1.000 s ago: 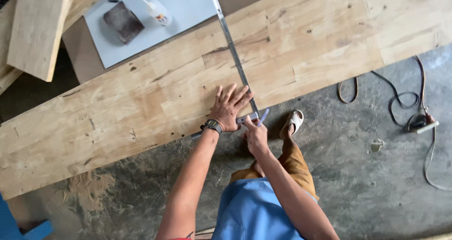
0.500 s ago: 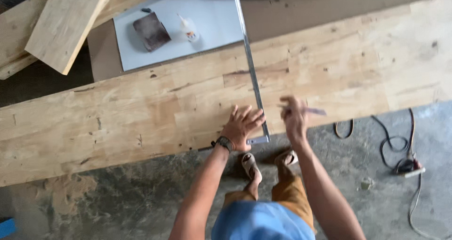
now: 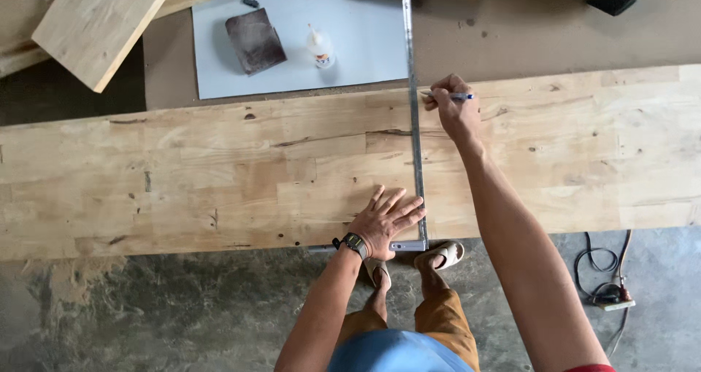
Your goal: The person uses a metal ruler and a pen to draw straight lines on a large wooden board. They repeatedly reposition the ruler along the length of the board to create a series of parallel markings.
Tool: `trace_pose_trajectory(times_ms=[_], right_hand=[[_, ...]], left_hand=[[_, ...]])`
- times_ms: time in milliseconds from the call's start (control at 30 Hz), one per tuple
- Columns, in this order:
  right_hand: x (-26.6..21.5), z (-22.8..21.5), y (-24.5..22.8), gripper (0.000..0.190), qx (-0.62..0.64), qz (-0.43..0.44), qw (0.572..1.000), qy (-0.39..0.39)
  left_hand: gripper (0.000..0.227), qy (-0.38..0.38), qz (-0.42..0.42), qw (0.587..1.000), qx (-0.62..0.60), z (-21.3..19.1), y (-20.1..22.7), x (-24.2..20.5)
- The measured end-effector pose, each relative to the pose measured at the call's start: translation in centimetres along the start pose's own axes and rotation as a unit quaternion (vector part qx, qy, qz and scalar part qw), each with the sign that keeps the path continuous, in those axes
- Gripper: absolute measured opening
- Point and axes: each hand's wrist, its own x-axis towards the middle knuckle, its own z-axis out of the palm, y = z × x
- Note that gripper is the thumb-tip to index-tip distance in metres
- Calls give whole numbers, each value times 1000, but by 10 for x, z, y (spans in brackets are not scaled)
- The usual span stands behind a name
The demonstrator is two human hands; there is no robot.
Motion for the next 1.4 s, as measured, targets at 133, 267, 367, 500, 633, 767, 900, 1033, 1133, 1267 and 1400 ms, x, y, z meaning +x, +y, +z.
trace_pose_trajectory(times_ms=[133, 267, 367, 500, 633, 767, 900, 1033, 1133, 1267, 1400], right_hand=[[8, 1, 4, 17, -74, -14, 997, 0], [8, 1, 10, 16, -59, -48, 997, -3], [3, 1, 0, 14, -130, -35, 991, -7], [8, -4, 21, 12, -198, 16, 980, -25], [-2, -8, 33, 10, -203, 48, 977, -48], [-16, -9, 61, 13, -193, 24, 979, -55], [-32, -10, 66, 11, -176, 5, 983, -45], [-39, -12, 61, 11, -158, -19, 986, -39], [-44, -20, 55, 12, -126, -21, 992, -19], [-80, -33, 27, 24, -123, 59, 990, -25], [-152, -38, 35, 23, -143, 91, 984, -50]], left_hand=[[122, 2, 3, 1000, -11, 1, -2, 2], [126, 36, 2, 999, 8, 6, 0, 0], [126, 40, 9, 999, -19, 10, -1, 3], [126, 28, 12, 999, -15, 6, -1, 2], [125, 21, 13, 999, -28, 6, -2, 3], [124, 16, 14, 999, -32, 3, -1, 3], [124, 10, 8, 999, -41, 4, 2, 2], [122, 28, 3, 999, -19, 2, 2, 3], [124, 46, 2, 999, -8, 5, 2, 4], [128, 59, 4, 998, -16, 8, 2, 1], [129, 46, 5, 999, -26, 19, 2, 3]])
